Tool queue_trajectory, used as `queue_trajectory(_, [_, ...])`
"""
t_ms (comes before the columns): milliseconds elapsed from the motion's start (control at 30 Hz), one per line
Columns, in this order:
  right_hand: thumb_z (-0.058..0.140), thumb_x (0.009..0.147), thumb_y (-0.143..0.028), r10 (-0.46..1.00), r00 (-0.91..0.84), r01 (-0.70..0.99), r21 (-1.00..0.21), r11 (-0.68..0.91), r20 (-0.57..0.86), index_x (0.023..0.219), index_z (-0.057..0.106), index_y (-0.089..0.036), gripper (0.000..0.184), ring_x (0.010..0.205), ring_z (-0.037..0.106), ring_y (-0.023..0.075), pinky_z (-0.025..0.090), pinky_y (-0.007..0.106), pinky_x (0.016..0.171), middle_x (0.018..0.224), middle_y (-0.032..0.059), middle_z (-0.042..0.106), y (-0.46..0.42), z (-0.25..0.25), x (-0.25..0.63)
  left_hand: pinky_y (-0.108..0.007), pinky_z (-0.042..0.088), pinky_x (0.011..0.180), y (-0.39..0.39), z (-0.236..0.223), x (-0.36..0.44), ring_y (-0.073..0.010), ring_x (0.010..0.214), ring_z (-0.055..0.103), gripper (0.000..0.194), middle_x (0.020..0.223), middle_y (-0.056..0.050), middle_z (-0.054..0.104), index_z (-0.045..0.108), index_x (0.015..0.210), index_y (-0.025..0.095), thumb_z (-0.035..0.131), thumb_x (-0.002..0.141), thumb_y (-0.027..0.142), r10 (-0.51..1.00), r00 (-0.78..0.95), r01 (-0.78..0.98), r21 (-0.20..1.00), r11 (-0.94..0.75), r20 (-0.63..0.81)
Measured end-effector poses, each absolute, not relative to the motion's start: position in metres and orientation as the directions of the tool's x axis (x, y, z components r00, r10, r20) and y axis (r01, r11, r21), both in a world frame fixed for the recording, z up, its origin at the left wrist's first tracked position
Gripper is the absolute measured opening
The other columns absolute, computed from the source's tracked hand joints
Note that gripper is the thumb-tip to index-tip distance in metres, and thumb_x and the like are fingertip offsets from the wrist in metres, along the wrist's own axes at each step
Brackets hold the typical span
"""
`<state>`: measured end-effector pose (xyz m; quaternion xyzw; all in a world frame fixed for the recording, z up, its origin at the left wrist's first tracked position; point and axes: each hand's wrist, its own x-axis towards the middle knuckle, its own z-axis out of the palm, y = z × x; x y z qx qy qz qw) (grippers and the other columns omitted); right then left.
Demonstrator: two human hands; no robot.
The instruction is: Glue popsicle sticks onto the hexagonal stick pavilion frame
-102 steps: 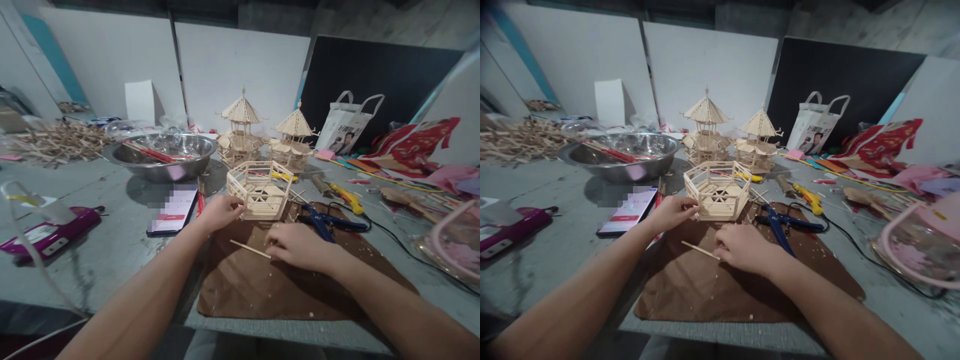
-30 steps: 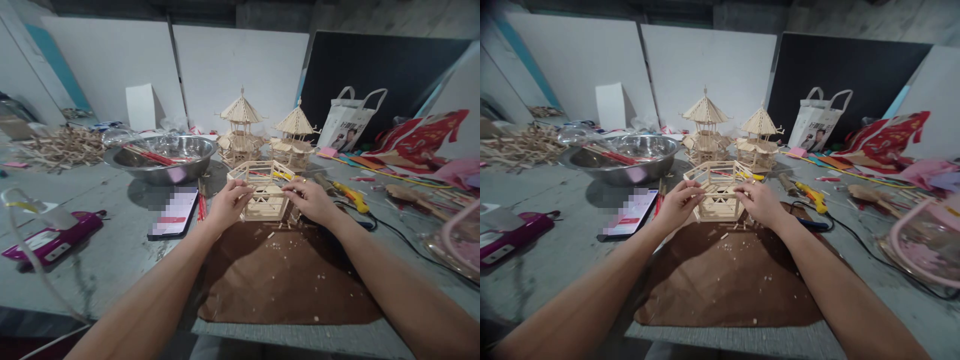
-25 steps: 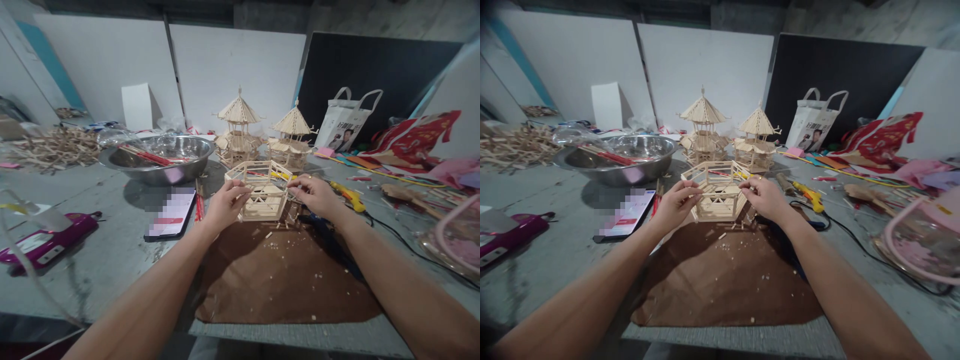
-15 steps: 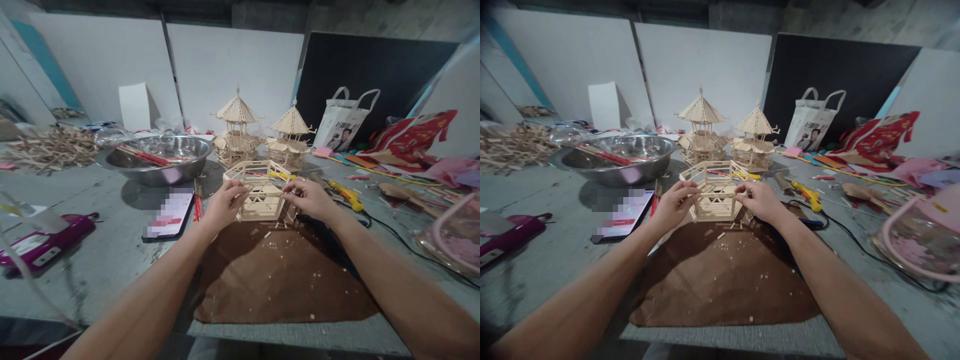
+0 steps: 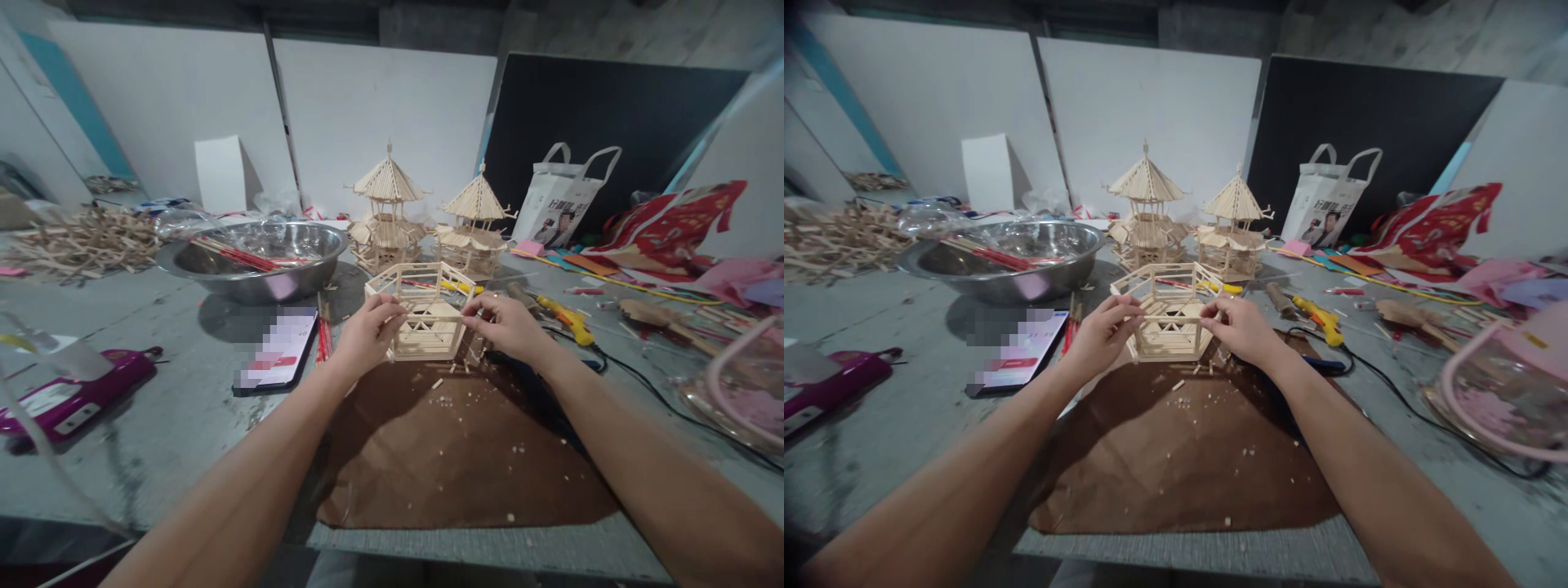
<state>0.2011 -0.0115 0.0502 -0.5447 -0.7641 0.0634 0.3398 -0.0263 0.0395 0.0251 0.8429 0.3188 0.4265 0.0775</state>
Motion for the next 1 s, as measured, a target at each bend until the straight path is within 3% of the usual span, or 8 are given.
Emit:
queue_trajectory(233, [0.053,0.074,-0.027,0.868,-0.161,0.764,-0.498,0.411,0.470,0.076,0.059,-0.016,0.012,0.059,0.047,0.0103,0.037,0.024,0.058,0.070,0.0012,0.057,-0.011,0.049,0.200,-0.027,0.044,0.075,0.039,0.024,-0.027,-0.0139,0.085,0.054,0.018,0.095,-0.006,0.054,0.059,0.088,0.018,0.045,0.080,0.027,0.593,0.444,0.478,0.382,-0.791,0.672])
queue_trajectory(433, [0.055,0.072,-0.029,0.837,-0.053,0.565,-0.674,0.475,0.545,0.075,0.055,-0.018,0.012,0.051,0.041,0.0081,0.033,0.022,0.047,0.065,-0.0016,0.051,-0.021,0.060,0.202,-0.027,0.046,0.070,0.023,0.036,-0.031,-0.0167,0.092,0.051,0.036,0.113,-0.010,0.044,0.051,0.108,0.019,0.054,0.074,0.033,0.524,0.351,0.563,0.273,-0.780,0.776])
queue_trajectory(533, [0.055,0.073,-0.027,0.797,-0.097,0.516,-0.655,0.552,0.596,0.075,0.054,-0.018,0.009,0.055,0.044,0.0089,0.035,0.023,0.050,0.069,-0.0001,0.051,-0.036,0.070,0.193,-0.027,0.045,0.073,0.008,0.042,-0.028,-0.0162,0.090,0.052,0.030,0.097,-0.008,0.052,0.055,0.100,0.018,0.054,0.074,0.033,0.411,0.364,0.541,0.169,-0.824,0.836])
queue_trajectory(667, [0.053,0.074,-0.024,0.762,-0.311,0.571,-0.530,0.627,0.568,0.072,0.055,-0.018,0.006,0.054,0.044,0.0083,0.035,0.022,0.048,0.070,0.0012,0.054,-0.055,0.076,0.173,-0.019,0.042,0.055,-0.009,0.038,-0.018,-0.0088,0.061,0.052,0.020,0.070,-0.002,0.056,0.059,0.088,0.016,0.050,0.078,0.031,0.379,0.560,0.400,0.160,-0.902,0.736])
queue_trajectory(733, [0.053,0.075,-0.025,0.769,-0.337,0.574,-0.528,0.625,0.544,0.073,0.055,-0.018,0.007,0.053,0.044,0.0077,0.036,0.021,0.048,0.068,0.0006,0.053,-0.058,0.074,0.164,-0.018,0.040,0.052,-0.014,0.033,-0.013,-0.0077,0.057,0.049,0.019,0.063,-0.001,0.053,0.062,0.078,0.016,0.047,0.080,0.027,0.389,0.573,0.346,0.218,-0.913,0.721])
queue_trajectory(833, [0.055,0.074,-0.033,0.850,-0.235,0.514,-0.682,0.520,0.471,0.083,0.054,-0.018,0.017,0.053,0.047,0.0084,0.038,0.021,0.048,0.067,0.0000,0.054,-0.056,0.063,0.157,-0.020,0.043,0.059,-0.020,0.032,-0.006,-0.0099,0.069,0.051,0.017,0.070,-0.003,0.052,0.065,0.076,0.017,0.051,0.078,0.027,0.536,0.388,0.295,0.450,-0.843,0.750])
queue_trajectory(900, [0.055,0.074,-0.037,0.896,-0.212,0.441,-0.780,0.443,0.389,0.089,0.052,-0.018,0.025,0.059,0.051,0.0102,0.041,0.022,0.051,0.074,0.0017,0.057,-0.052,0.053,0.154,-0.020,0.043,0.060,-0.022,0.035,-0.004,-0.0100,0.068,0.050,0.020,0.067,-0.002,0.051,0.064,0.067,0.017,0.052,0.077,0.028,0.672,0.287,0.216,0.637,-0.740,0.683])
queue_trajectory(1000, [0.053,0.076,-0.035,0.906,-0.272,0.374,-0.832,0.410,0.324,0.093,0.051,-0.018,0.024,0.069,0.056,0.0125,0.044,0.024,0.058,0.083,0.0036,0.061,-0.047,0.039,0.150,-0.020,0.044,0.058,-0.023,0.039,-0.003,-0.0096,0.062,0.051,0.030,0.059,-0.001,0.051,0.058,0.052,0.014,0.052,0.077,0.029,0.801,0.311,0.048,0.833,-0.551,0.511])
